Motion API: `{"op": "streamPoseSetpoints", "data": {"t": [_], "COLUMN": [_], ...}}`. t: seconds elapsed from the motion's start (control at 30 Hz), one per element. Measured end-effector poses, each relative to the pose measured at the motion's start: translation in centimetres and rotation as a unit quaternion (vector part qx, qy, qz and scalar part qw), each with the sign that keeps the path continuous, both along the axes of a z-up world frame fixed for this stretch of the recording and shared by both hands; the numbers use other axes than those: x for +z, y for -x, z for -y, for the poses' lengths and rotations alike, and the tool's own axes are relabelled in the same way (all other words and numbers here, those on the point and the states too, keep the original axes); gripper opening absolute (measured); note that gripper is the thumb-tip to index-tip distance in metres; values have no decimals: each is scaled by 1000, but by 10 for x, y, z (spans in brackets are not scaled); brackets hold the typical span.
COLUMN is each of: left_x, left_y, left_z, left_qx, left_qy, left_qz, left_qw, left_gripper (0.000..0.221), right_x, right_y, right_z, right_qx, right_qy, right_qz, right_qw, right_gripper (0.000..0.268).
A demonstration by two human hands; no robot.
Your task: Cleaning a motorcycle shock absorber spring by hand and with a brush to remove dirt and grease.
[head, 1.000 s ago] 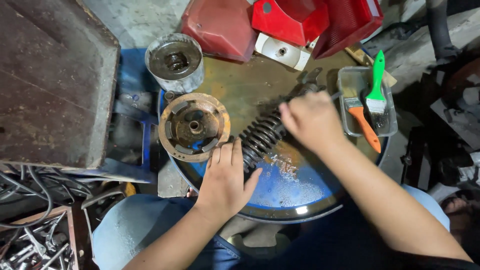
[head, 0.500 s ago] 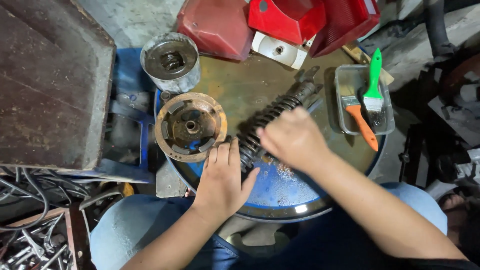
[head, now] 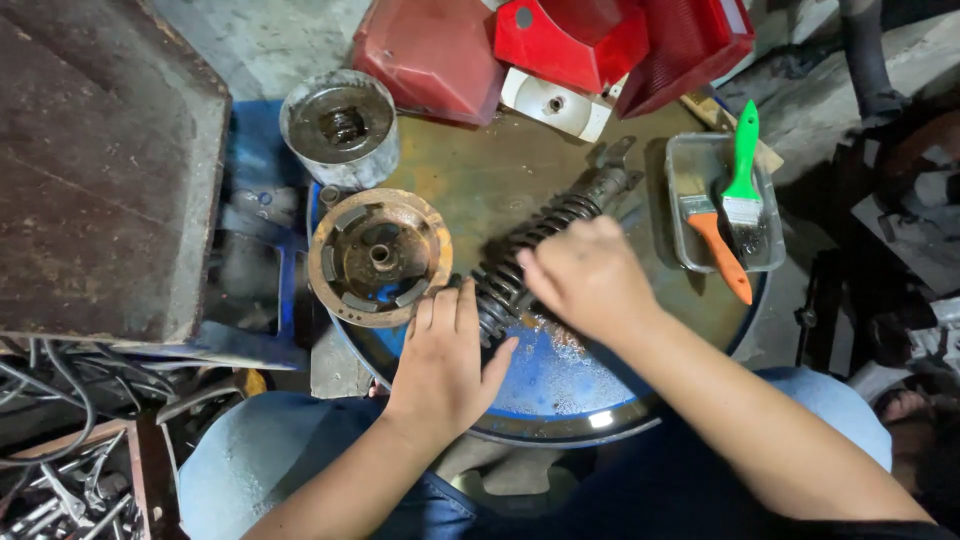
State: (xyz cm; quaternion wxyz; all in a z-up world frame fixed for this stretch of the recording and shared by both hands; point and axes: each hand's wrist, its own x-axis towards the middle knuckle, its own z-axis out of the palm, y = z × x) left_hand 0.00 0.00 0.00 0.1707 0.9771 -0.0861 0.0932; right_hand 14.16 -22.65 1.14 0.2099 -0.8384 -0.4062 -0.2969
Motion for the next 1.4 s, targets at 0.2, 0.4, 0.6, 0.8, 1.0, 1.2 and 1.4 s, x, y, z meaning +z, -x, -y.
{"op": "streamPoseSetpoints", "data": {"t": [0.2, 0.4, 0.6, 0.8, 1.0, 1.2, 1.4], "left_x": [9, 0, 1, 10, 7, 9, 9], "left_y": [0, 1, 0, -1, 0, -1, -1], "left_z": [-2, -1, 0, -1, 0, 3, 3], "left_qx": [-8, -5, 2, -5, -2, 12, 12], "left_qy": [1, 0, 0, -3, 1, -22, -21], "left_qz": [-1, 22, -4, -14, -18, -23, -20], "left_qw": [1000, 1000, 1000, 1000, 1000, 999, 1000], "left_gripper": [93, 92, 97, 90, 94, 96, 91], "right_x": [-12, -34, 1, -12, -29, -3, -26], "right_y": [-58, -83, 25, -58, -92, 6, -89], "right_z": [37, 73, -19, 37, 66, -14, 55], "right_qx": [-36, -139, 65, -28, -115, 70, -118], "right_qy": [52, 65, -9, 48, 48, -29, 61], "right_qz": [74, 31, 6, 82, 60, 11, 66], "right_qw": [995, 988, 998, 995, 990, 997, 989], "right_gripper": [46, 48, 46, 46, 47, 46, 48]}}
